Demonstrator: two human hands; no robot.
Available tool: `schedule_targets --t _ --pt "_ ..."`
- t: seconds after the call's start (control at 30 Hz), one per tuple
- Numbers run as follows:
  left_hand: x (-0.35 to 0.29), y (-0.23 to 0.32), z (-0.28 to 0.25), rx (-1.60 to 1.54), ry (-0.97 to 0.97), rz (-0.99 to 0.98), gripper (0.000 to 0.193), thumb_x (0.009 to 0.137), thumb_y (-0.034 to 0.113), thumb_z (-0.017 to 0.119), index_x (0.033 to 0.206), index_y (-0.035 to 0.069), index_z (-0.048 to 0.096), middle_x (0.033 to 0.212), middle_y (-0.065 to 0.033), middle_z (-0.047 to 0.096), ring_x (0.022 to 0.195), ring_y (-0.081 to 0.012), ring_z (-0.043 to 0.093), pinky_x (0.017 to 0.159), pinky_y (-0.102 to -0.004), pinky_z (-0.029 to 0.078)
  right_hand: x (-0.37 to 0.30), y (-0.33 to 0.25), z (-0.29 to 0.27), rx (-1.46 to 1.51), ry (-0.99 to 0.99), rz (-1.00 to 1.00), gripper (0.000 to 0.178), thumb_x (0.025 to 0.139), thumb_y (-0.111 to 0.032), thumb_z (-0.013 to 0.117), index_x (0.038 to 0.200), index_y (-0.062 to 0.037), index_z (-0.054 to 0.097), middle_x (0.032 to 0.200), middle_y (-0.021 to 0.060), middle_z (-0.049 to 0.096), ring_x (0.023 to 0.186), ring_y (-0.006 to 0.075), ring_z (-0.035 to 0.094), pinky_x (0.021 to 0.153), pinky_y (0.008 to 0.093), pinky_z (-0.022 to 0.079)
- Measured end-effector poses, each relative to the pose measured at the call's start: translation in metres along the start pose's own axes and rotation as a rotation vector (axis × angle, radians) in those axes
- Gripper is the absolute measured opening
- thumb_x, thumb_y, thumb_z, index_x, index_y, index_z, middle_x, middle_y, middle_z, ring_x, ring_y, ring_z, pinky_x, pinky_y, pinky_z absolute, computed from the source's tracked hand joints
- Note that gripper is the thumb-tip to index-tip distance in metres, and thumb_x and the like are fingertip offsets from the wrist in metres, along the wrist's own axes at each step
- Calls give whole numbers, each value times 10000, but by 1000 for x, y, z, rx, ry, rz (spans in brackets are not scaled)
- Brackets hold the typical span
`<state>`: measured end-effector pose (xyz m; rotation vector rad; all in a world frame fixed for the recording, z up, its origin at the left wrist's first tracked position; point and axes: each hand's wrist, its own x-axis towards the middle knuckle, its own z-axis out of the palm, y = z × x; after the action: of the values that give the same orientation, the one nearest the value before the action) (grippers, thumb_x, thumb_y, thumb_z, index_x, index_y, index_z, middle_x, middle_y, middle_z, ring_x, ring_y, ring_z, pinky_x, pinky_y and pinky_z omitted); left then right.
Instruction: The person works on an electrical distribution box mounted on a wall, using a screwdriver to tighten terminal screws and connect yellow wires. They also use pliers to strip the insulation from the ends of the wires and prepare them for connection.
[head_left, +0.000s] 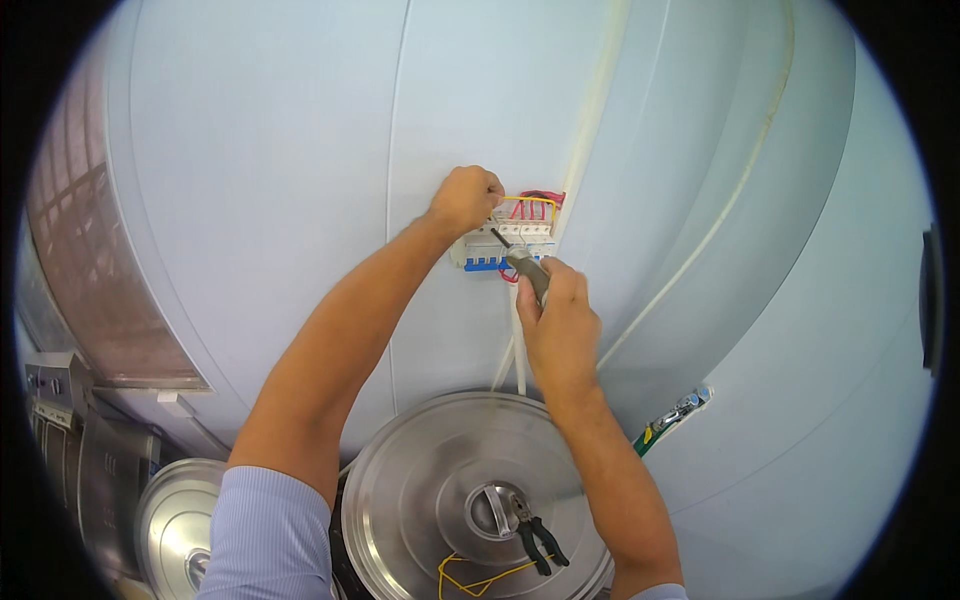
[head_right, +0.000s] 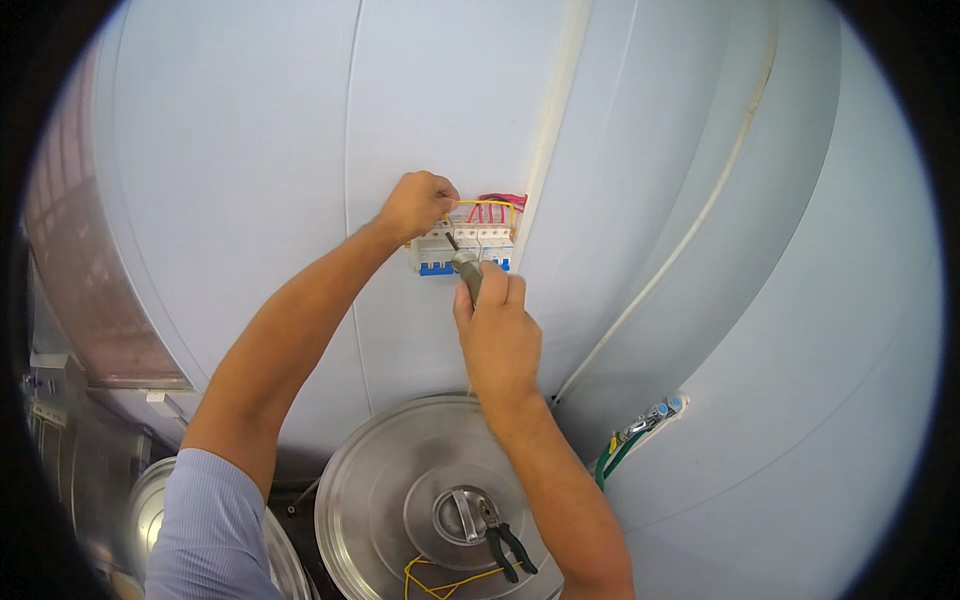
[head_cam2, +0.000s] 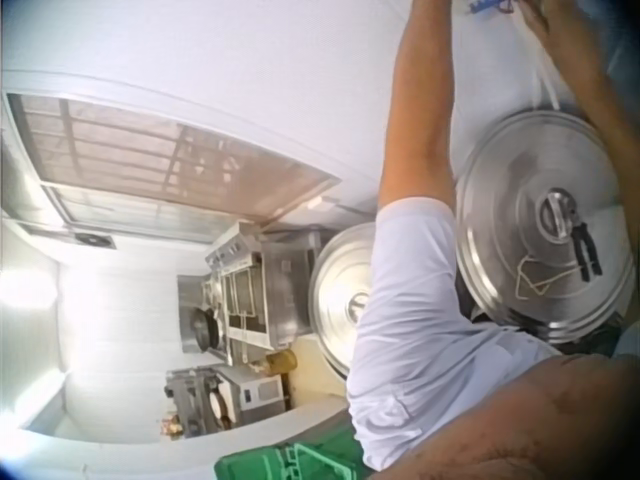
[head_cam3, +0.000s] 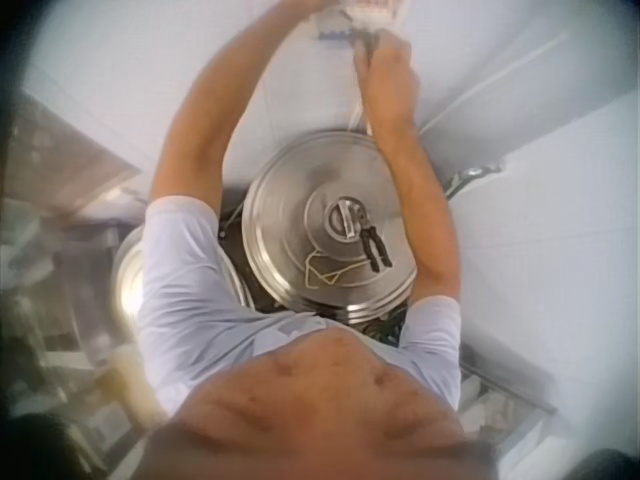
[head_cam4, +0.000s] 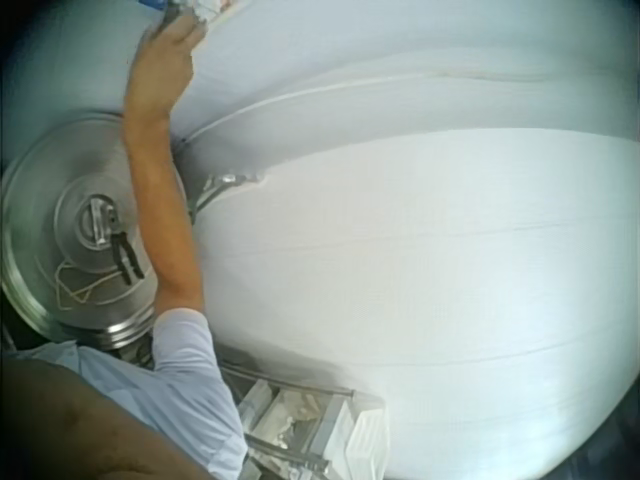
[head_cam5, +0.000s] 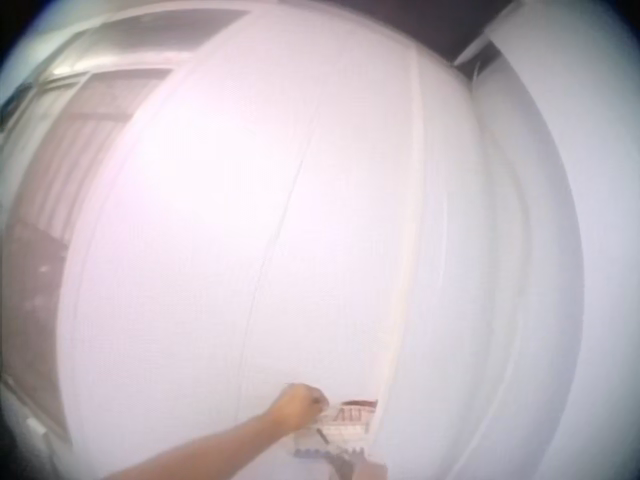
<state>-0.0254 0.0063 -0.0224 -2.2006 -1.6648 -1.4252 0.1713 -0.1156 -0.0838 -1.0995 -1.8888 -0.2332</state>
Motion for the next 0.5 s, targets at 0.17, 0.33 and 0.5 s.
schedule_targets --t 0.17,0.33,0.5 --pt "0 -1 -3 12 -25 -17 167 854 89 656 956 -11 742 809 -161 726 702 -226 684 692 -366 543 7 -13 -12 7 95 26 365 908 -241 673 1171 -62 495 1122 161 578 752 362 679 620 464 567" --pt "2 -1 -2 -74 -37 -80 167 845 82 664 959 -9 744 825 -168 730 704 -221 688 705 -355 550 3 1 2 137 67 -103 411 910 -223 661 1222 -42 466 1115 194 590 765 384 675 637 461 555" --pt "2 -4 1 -3 -23 -25 157 850 74 662 949 -18 743 824 -168 730 679 -210 684 697 -338 549 2 -5 -9 46 -180 217 418 887 -129 670 1230 -41 448 1201 215 512 856 397 665 685 457 570"
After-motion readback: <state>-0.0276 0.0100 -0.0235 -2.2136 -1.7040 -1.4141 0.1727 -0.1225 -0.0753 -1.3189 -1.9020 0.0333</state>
